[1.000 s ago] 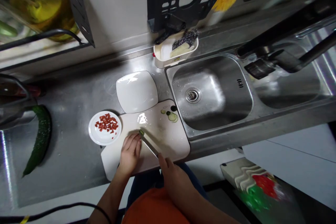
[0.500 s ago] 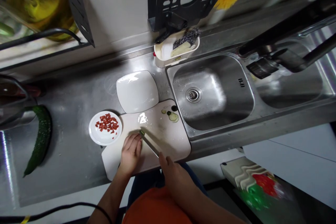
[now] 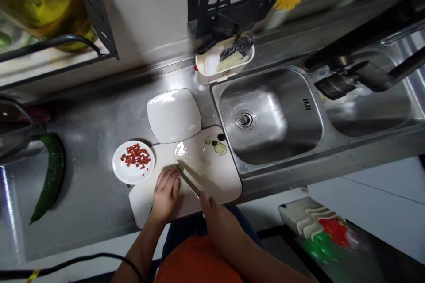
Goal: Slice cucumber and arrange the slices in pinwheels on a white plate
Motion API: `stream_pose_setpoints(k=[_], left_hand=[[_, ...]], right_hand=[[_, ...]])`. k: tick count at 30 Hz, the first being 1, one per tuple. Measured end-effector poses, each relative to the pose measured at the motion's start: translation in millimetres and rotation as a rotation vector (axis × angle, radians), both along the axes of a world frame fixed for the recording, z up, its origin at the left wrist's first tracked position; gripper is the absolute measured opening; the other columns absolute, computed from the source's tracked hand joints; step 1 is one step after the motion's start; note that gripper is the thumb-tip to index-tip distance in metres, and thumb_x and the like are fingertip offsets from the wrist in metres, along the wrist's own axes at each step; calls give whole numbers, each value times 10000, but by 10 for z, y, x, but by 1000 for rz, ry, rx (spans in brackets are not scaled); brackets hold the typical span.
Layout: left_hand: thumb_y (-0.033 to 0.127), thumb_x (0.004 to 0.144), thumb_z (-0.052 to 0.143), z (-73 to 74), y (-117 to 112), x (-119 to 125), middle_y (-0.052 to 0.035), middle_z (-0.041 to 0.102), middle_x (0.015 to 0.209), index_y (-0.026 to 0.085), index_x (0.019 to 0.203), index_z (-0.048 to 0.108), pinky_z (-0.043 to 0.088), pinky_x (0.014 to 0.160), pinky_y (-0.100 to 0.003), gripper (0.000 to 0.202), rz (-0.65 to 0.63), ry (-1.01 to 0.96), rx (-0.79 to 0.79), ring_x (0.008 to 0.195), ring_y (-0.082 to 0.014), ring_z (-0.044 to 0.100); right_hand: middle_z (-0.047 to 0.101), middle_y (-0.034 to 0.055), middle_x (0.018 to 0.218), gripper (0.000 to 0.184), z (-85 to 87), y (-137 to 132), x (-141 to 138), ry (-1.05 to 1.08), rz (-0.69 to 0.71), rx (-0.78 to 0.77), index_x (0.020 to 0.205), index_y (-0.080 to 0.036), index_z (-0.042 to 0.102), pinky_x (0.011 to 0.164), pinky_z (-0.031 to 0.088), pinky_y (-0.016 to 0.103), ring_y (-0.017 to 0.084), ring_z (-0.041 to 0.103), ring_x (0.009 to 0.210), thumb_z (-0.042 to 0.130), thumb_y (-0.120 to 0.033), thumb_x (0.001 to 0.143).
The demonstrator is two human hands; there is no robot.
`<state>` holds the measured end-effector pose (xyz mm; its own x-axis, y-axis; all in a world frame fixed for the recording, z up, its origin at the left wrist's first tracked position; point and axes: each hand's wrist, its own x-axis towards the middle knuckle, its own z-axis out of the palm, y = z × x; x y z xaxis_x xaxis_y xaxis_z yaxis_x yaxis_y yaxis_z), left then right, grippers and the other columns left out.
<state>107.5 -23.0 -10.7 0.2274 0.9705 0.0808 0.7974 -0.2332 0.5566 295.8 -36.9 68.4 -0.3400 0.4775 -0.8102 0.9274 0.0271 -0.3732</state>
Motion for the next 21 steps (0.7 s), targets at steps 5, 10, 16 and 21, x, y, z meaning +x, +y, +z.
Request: stream_pose_setpoints(k=[5,10,16,21], left_hand=[[160,896,466,-4,-6,-4,-84,671,1055,177,1078,609,468,959,-421,232,10,-10,-4,1054,-212,600],[127,883,482,-10,-4,-8,-81,670,1046,172,1070,607,460,967,-417,230,0,-10,-5,1051,-208,596],[131,884,483,-6,2,-6,-81,669,1043,172,1073,601,458,965,-421,227,-1,-10,-14,1045,-209,595],[125,882,484,16,7,-1,-78,669,1046,174,1065,604,456,967,-413,224,-5,-4,-26,1046,-206,594]], right_hand=[[621,157,1069,567,-30,-12,-18,7,3,24,1377,-149,379,628,453,241,201,663,808,329,11,836],[626,146,1053,561,-46,2,-35,9,-6,13,1368,-142,383,627,464,244,200,662,804,336,5,828],[627,153,1047,569,-55,40,-59,15,-14,19,1357,-130,405,637,484,257,209,664,796,331,25,814],[625,155,1050,578,-83,46,-84,9,-19,40,1360,-125,403,640,492,261,210,662,802,322,37,812]])
